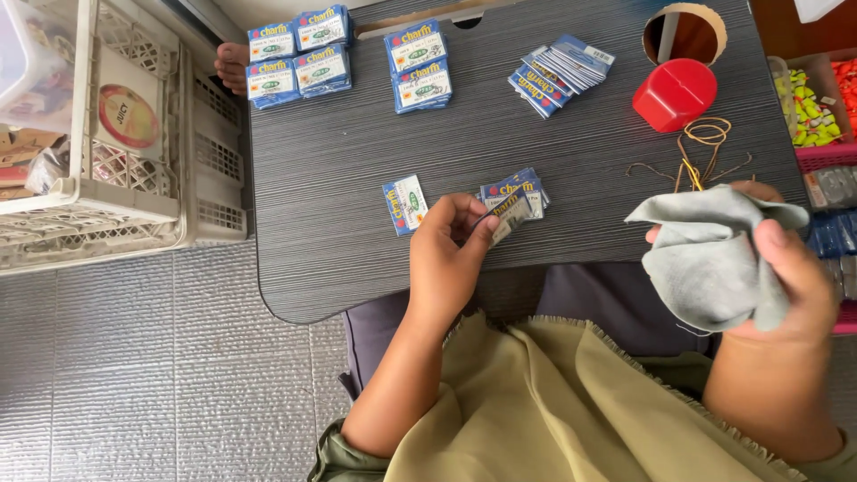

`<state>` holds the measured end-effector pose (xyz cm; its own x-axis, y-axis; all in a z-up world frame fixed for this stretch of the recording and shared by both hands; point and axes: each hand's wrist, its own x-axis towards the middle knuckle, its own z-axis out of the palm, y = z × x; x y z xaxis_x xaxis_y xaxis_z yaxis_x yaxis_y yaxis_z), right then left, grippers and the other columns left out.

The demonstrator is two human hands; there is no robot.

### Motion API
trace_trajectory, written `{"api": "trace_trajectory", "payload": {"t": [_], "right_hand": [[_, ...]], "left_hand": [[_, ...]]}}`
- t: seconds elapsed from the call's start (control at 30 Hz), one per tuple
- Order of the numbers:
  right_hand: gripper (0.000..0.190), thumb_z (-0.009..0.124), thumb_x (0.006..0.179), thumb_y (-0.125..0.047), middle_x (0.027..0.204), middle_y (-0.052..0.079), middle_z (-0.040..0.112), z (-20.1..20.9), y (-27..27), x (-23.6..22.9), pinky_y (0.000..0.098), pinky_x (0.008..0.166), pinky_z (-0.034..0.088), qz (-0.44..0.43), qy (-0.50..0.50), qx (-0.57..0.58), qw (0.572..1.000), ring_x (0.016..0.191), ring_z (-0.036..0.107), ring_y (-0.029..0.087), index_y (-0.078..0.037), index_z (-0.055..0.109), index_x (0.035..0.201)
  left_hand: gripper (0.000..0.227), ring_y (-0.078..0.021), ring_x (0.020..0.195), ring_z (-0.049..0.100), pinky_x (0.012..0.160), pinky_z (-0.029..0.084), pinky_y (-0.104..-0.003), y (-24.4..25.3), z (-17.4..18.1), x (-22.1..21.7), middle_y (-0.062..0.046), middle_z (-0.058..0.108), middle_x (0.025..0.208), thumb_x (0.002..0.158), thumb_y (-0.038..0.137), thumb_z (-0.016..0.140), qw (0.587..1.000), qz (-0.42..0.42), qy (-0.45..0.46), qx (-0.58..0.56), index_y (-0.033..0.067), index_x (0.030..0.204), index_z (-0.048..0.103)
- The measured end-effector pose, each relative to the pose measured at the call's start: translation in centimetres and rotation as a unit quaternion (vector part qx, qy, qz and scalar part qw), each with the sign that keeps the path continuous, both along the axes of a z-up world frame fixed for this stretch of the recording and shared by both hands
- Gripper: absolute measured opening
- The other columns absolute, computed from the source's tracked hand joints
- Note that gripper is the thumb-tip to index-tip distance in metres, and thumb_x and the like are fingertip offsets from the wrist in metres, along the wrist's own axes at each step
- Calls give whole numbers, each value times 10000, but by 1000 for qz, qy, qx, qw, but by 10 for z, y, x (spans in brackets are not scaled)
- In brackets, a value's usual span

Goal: The person sorts and stacks packets of fish hooks on a desk, wiping them with a cloth and organizing them into stacks.

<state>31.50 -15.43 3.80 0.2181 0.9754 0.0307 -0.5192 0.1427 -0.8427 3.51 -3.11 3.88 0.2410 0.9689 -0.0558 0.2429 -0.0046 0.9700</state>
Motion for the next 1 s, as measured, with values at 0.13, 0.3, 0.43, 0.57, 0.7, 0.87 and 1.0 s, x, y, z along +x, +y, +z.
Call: {"api": "trace_trajectory", "payload": {"t": [0.13,0.3,0.43,0.57,0.7,0.87,1.0], "right_hand": [[559,592,931,-404,1268,120,587,-3,12,-62,277,1039,478,-213,-299,-54,929,1140,595,191,-31,484,1333],[258,734,908,-170,947,145,560,-26,62,-118,486,753,429,-303,-618,268,674,836,501,339,-79,683,1144],[218,698,947,-215,885,141,572,-22,73,-113,465,683,434,-324,-624,261,661,755,518,328,-76,696,1115],[204,651,1013,-136,926,175,550,-6,75,-95,458,738,432,-351,-601,201,689,816,529,362,50,664,1096],[199,700,938,-198,877,117,562,-17,49,-126,463,723,438,-293,-623,251,681,767,533,319,-66,699,1086],[190,630,1023,-183,901,132,539,5,67,-114,456,794,431,-312,-591,211,713,855,550,341,-7,670,1085],[248,574,1106,-188,1028,212,542,0,78,-100,453,903,396,-292,-440,63,847,977,511,306,39,543,1199]], "left_hand": [[249,-81,936,609,785,525,-241,-16,5,23,-3,687,1116,993,174,603,982,29,-169,-75,107,1222,677],[296,-162,1034,603,932,547,-360,-47,-6,56,-150,687,1095,1043,49,500,937,26,-340,-81,13,1286,665],[381,-261,1175,624,1040,517,-454,-52,-17,57,-277,664,1261,1067,22,401,897,2,-437,-69,-57,1391,584],[376,-207,1278,532,1109,464,-433,-61,4,50,-192,639,1352,1084,55,409,936,36,-349,-21,5,1417,576],[360,-275,1235,601,1088,489,-463,-61,21,51,-230,665,1289,1078,51,412,938,31,-346,17,-35,1384,582],[345,-257,1266,578,1098,484,-461,-62,13,46,-196,665,1297,1063,44,467,952,9,-305,35,7,1376,608],[335,-235,1078,658,987,563,-424,-59,-20,47,-204,672,1161,1071,39,418,894,65,-435,-90,-38,1328,618]]}}
